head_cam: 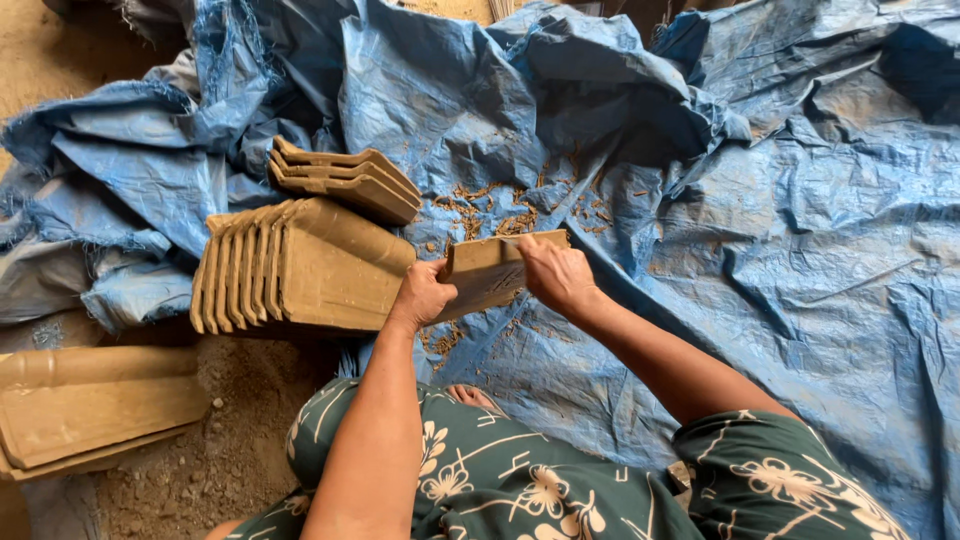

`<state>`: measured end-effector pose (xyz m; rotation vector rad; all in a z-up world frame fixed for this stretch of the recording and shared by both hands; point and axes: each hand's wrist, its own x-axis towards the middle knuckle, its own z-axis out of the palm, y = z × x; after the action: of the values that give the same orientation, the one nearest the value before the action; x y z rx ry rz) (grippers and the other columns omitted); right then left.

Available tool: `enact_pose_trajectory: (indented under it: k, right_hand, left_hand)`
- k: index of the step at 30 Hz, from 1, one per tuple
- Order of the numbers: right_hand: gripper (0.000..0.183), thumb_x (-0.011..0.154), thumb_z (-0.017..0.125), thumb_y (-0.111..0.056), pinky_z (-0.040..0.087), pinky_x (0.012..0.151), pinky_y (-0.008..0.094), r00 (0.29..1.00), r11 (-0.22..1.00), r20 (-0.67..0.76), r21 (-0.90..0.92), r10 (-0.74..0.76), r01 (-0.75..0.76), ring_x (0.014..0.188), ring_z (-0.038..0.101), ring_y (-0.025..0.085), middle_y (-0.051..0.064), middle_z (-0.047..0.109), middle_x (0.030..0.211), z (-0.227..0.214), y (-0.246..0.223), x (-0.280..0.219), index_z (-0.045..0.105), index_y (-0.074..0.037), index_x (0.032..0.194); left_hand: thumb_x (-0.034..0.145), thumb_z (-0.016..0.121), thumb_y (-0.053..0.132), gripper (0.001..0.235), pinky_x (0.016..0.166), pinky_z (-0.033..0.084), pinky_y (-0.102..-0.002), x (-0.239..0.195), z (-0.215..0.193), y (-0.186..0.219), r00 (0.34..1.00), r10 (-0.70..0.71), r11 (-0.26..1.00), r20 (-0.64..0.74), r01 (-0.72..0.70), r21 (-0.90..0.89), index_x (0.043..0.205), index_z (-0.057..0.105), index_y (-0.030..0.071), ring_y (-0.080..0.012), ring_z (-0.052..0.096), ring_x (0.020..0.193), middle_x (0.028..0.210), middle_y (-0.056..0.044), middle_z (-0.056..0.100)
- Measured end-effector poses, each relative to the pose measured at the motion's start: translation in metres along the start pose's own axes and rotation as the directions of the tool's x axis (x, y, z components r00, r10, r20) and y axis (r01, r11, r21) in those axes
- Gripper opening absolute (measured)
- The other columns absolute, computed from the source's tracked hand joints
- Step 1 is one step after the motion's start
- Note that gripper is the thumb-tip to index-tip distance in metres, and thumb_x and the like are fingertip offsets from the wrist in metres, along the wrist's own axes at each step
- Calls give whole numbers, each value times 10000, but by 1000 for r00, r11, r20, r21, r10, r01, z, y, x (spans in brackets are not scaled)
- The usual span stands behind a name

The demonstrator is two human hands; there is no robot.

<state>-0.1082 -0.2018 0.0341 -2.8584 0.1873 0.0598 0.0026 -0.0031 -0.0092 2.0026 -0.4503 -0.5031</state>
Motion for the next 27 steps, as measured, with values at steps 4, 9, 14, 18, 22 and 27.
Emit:
enact_pose_trajectory:
  k: [4, 9, 14, 18, 22, 27]
  right_hand:
    - [168, 897, 337, -70, 549, 701, 490, 997, 997, 20, 1, 71, -71, 772, 685, 378, 178, 623, 881, 15, 25, 5, 469, -115, 990]
    - [222, 905, 326, -55, 537, 739, 521, 991, 993, 64, -10, 120, -120, 834, 687, 391, 181, 634, 956, 30, 62, 11, 495, -105, 1039]
    - [309, 926, 307, -181, 538, 780, 442, 895, 897, 128, -178, 428, -404, 906, 694, 303, 100, 707, 950, 85, 133, 24, 608, -120, 962]
    - [508, 960, 363, -440, 470, 913, 522, 844, 816, 179, 217, 506, -536, 1056, 618, 411, 253, 662, 1060, 96, 120, 24, 668, -42, 1045]
    - [322, 816, 510, -317, 311, 233, 347, 634, -165, 372, 918, 678, -362, 267, 406, 224, 123, 429, 400, 109, 45, 38, 585, -59, 639]
    - [280, 889, 531, -235, 348, 362, 159, 674, -415, 376, 903, 636, -111, 417, 522, 95, 35, 541, 557, 50, -41, 10, 554, -86, 653]
  left_hand:
    - [571, 570, 5, 324, 709, 509, -297, -7, -3, 9, 1000, -3, 1000, -14, 3, -3, 808, 755, 125, -140, 640, 721, 653, -10, 685]
    - [556, 542, 9, 312, 699, 502, -275, -10, -4, 12, 1000, 20, 1000, -12, -19, 18, 754, 746, 137, -122, 630, 710, 598, -4, 654]
    - [528, 565, 10, 296, 643, 481, -260, -6, -3, 4, 1000, 15, 1000, -10, -15, 9, 751, 736, 103, -118, 577, 673, 597, -13, 636]
    - [531, 567, 25, 270, 614, 473, -278, -5, -5, 15, 1000, 10, 1000, -8, -10, 25, 727, 735, 103, -116, 573, 662, 561, -25, 614]
    - [531, 566, 15, 277, 621, 481, -266, -10, 0, 14, 1000, 6, 1000, -9, -6, 27, 735, 730, 105, -121, 586, 665, 579, -14, 627]
    - [557, 569, 4, 293, 643, 486, -261, -12, -1, 19, 1000, 8, 1000, -17, -8, 19, 776, 738, 101, -120, 594, 663, 598, -11, 646]
